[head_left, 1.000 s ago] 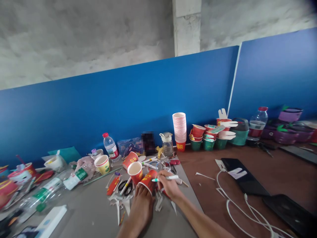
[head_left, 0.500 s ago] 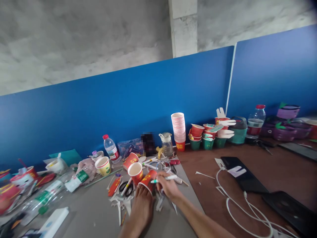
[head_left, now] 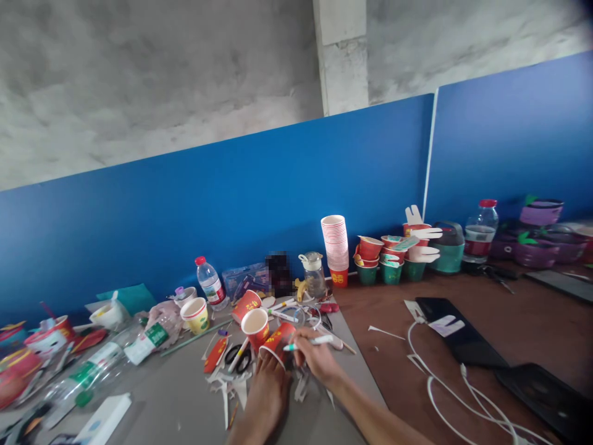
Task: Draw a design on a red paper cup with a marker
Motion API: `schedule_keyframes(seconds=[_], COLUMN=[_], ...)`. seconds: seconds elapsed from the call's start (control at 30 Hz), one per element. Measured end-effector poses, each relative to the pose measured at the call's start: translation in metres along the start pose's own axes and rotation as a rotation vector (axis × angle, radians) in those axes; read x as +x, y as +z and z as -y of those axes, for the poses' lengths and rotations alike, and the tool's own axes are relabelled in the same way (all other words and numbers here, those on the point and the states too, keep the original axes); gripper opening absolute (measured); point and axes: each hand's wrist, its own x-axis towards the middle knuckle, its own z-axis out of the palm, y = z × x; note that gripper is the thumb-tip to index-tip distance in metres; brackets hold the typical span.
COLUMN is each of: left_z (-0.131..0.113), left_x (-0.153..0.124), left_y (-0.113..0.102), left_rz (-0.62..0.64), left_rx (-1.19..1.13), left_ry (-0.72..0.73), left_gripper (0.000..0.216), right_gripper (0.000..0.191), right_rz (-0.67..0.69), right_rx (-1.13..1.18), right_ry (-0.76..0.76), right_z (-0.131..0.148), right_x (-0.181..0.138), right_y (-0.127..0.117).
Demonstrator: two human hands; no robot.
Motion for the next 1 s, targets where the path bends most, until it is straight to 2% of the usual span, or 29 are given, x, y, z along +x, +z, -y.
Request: schedule_keyframes(seconds=[0.07,0.23,0.37,0.43,0.53,0.6,0.73,0.77,0.9,0.93,1.0], left_z=[0.0002,-0.0023,-0.0013,0.0000,0.0008,0.0008,0.0016,0.0020,0.0027,0.0028,0.0034], left_x=[0.0004,0.0025,0.0025,0.0023,0.0028,0.0032,0.0033,0.0030,0.0021,0.0019,0.0017], left_y=[-0.0007,-0.0048,-0.0047,-0.0043,-0.0048,-0.0051,-0.0036,-0.0032,-0.0027,-0.0026,-0.0019], left_rz=[0.016,0.014,0.037,0.037,0.024,0.036,0.052,0.049,0.041,0.034,0.017], left_rx=[-0.023,-0.081,-0.104,-0.104,-0.100,-0.093,-0.087,-0.088,-0.071,-0.065,-0.064], left_ry=[-0.005,-0.035,-0.052,-0.046,-0.020,-0.024,-0.020,-0.011,-0.021,-0.024,-0.013], left_gripper=[0.031,0.043,0.035,0.033,0.040,0.042,0.032,0.032,0.038,0.040,0.038], right_gripper=[0.019,0.019,0.017,0.017,0.016,0.017,0.017,0.018,0.019,0.019,0.018], right_rz=[0.068,-0.135,0.013,0.035,-0.105,-0.139,0.029,0.033,-0.154,-0.178,-0.136], right_rx=[0.020,-0.022,0.002,0.007,-0.013,-0.034,-0.038,-0.036,-0.043,-0.046,-0.046], right_ry=[0.019,-0.016,0.003,-0.001,-0.011,-0.010,-0.027,-0.036,-0.018,-0.009,-0.005], right_z=[0.0016,0.0041,0.0010,0.0001,0.0008,0.0015,0.0015,0.0015,0.0018,0.0016,0.0007], right_x=[-0.0020,-0.0008,-0.0022,-0.0021,0.0003,0.0009,-0.0034,-0.0040,-0.0015,-0.0009,-0.0016], right_y=[0.0035,0.0003,0.0037,0.0055,0.0030,0.0019,0.0079,0.0090,0.0062,0.0057,0.0078])
